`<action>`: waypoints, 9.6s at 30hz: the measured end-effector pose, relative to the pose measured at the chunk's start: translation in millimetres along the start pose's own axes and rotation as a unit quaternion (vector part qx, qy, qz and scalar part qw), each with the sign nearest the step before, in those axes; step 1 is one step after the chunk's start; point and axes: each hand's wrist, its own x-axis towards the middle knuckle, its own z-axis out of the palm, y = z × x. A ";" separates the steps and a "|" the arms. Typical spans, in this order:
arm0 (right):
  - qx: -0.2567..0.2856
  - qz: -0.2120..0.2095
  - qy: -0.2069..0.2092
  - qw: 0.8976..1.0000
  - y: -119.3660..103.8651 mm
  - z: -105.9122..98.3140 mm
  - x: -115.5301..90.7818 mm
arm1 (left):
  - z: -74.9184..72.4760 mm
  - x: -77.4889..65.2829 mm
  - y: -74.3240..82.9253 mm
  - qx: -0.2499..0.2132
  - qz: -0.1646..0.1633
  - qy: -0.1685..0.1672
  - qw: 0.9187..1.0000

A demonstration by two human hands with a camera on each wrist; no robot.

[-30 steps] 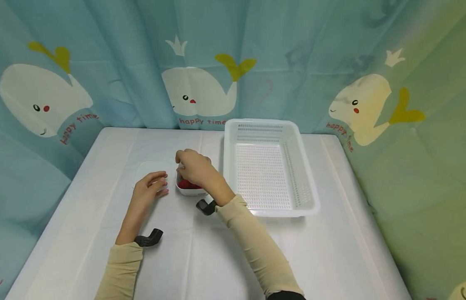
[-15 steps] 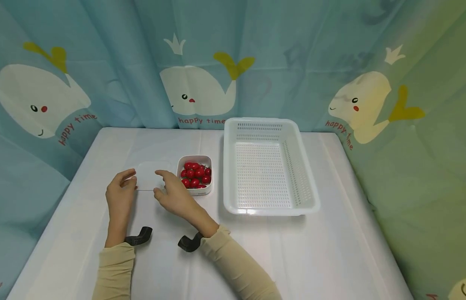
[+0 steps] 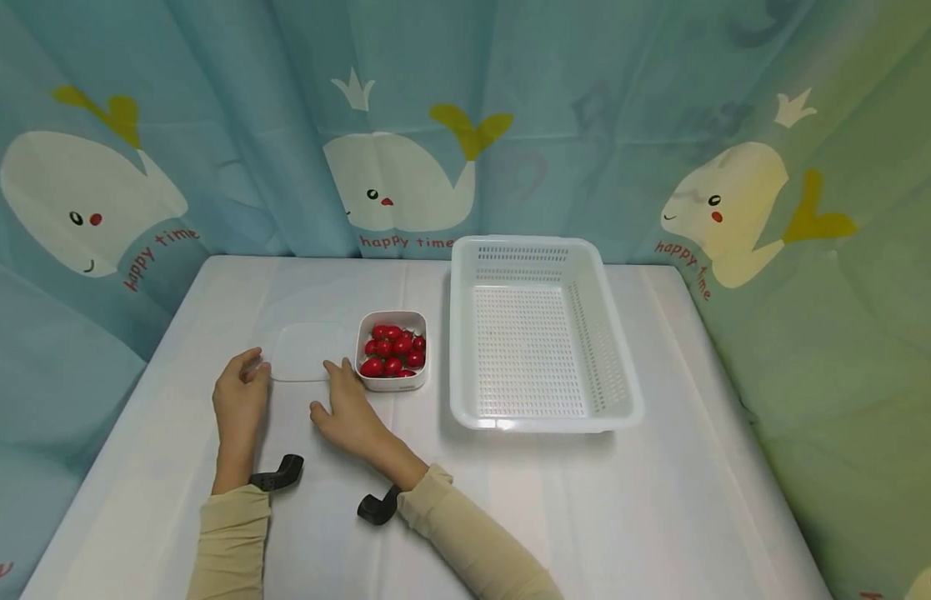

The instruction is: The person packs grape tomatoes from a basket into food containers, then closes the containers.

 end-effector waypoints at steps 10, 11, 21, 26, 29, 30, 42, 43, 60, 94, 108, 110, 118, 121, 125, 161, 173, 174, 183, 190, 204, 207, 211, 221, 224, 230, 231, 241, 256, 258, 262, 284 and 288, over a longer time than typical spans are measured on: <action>-0.010 -0.022 -0.005 1.000 11.6 3.0 -4.4 | 1.3 0.6 -4.3 -0.001 0.004 -0.017 1.000; -0.009 -0.025 -0.005 1.000 13.1 3.7 -4.4 | 1.5 0.8 -4.5 -0.001 0.004 -0.017 1.000; 0.050 -0.004 0.017 0.999 15.5 8.2 -8.2 | 3.8 -0.9 -3.8 -0.002 -0.004 -0.022 1.000; 0.073 0.003 0.026 0.997 11.8 8.9 -8.5 | 3.6 0.6 -4.2 0.002 0.005 -0.017 1.000; 0.095 0.003 0.031 0.995 12.0 10.6 -9.9 | 2.7 1.6 -4.4 0.003 0.002 -0.016 1.000; 0.105 0.002 0.032 0.994 12.4 11.1 -10.5 | 2.2 1.8 -4.3 0.004 0.000 -0.017 1.000; 0.137 -0.037 0.050 0.989 9.2 10.3 -17.8 | -14.7 -1.8 1.9 0.022 -0.015 -0.015 1.000; 0.131 -0.048 0.054 0.989 8.2 10.1 -18.5 | -16.8 -2.8 2.9 0.025 -0.016 -0.014 0.999; -0.082 -0.233 0.279 0.928 6.5 -3.2 -18.7 | -46.2 -28.6 38.4 0.030 -0.036 -0.054 0.997; 0.050 -0.255 0.446 0.857 4.4 -56.5 -12.1 | -13.5 -40.7 75.9 -0.095 0.203 0.006 0.975; 0.081 -0.224 0.441 0.866 15.5 -53.3 -7.1 | 18.7 -22.1 74.4 -0.100 0.145 0.030 0.984; 0.083 -0.221 0.436 0.868 17.4 -52.8 -6.1 | 23.7 -19.1 74.3 -0.098 0.131 0.027 0.986; 0.071 -0.186 0.415 0.888 24.6 -52.0 -4.2 | 38.1 -11.1 74.6 -0.077 0.107 -0.019 0.991; 0.051 -0.155 0.420 0.893 25.2 -53.5 -3.2 | 41.6 -9.8 74.2 -0.073 0.103 -0.038 0.991; 0.022 -0.122 0.429 0.895 24.1 -55.8 -1.2 | 48.5 -9.4 73.0 -0.070 0.098 -0.056 0.991; 0.014 -0.013 0.359 0.933 38.3 -47.2 -6.3 | 91.0 -12.5 54.0 -0.073 0.070 -0.084 0.991; 0.035 -0.002 0.345 0.938 37.5 -45.3 -16.6 | 87.4 -11.7 56.3 -0.058 0.059 -0.096 0.992; 0.039 -0.003 0.348 0.937 38.4 -45.5 -16.2 | 85.2 -13.6 56.3 -0.054 0.052 -0.098 0.992; 0.115 0.039 0.351 0.928 48.9 -61.3 -5.2 | 62.3 -32.9 48.1 0.016 0.018 -0.107 0.994; 0.153 0.048 0.338 0.927 52.0 -66.4 -0.4 | 60.7 -31.5 47.6 0.016 0.044 -0.107 0.993; 0.268 0.030 0.342 0.900 47.8 -57.1 -19.5 | 59.9 -16.2 57.2 0.012 0.069 -0.127 0.989; 0.263 0.015 0.363 0.894 46.0 -51.0 -22.8 | 60.3 -8.6 60.1 0.003 0.076 -0.126 0.989; 0.252 0.015 0.386 0.888 43.3 -42.6 -26.3 | 60.9 1.6 63.1 -0.006 0.080 -0.134 0.988; 0.243 0.025 0.405 0.881 39.4 -27.7 -37.7 | 69.9 20.0 70.7 -0.010 0.100 -0.148 0.984; 0.247 0.029 0.404 0.880 40.4 -26.5 -38.9 | 74.5 24.7 72.2 -0.002 0.111 -0.151 0.982; 0.243 0.038 0.408 0.879 42.2 -25.1 -39.5 | 84.8 31.6 75.8 0.000 0.137 -0.164 0.977; 0.242 0.040 0.408 0.879 42.1 -25.2 -39.5 | 86.5 32.5 76.3 0.001 0.141 -0.166 0.976; 0.253 0.031 0.389 0.885 50.5 -33.7 -36.0 | 96.2 36.0 69.2 -0.017 0.127 -0.172 0.977; 0.315 0.022 0.293 0.902 66.7 -74.3 3.0 | 104.2 26.7 43.9 -0.166 0.023 -0.235 0.957; 0.310 0.035 0.274 0.910 68.9 -78.2 6.6 | 105.5 25.4 41.5 -0.178 0.018 -0.240 0.954; 0.298 0.053 0.245 0.921 73.2 -84.1 12.7 | 109.2 25.9 38.5 -0.183 0.025 -0.237 0.954; 0.293 0.005 0.252 0.922 84.3 -78.5 21.2 | 113.1 25.1 37.1 -0.168 0.085 -0.207 0.960; 0.281 0.010 0.256 0.925 83.6 -78.1 19.7 | 115.3 21.8 37.7 -0.138 0.094 -0.188 0.968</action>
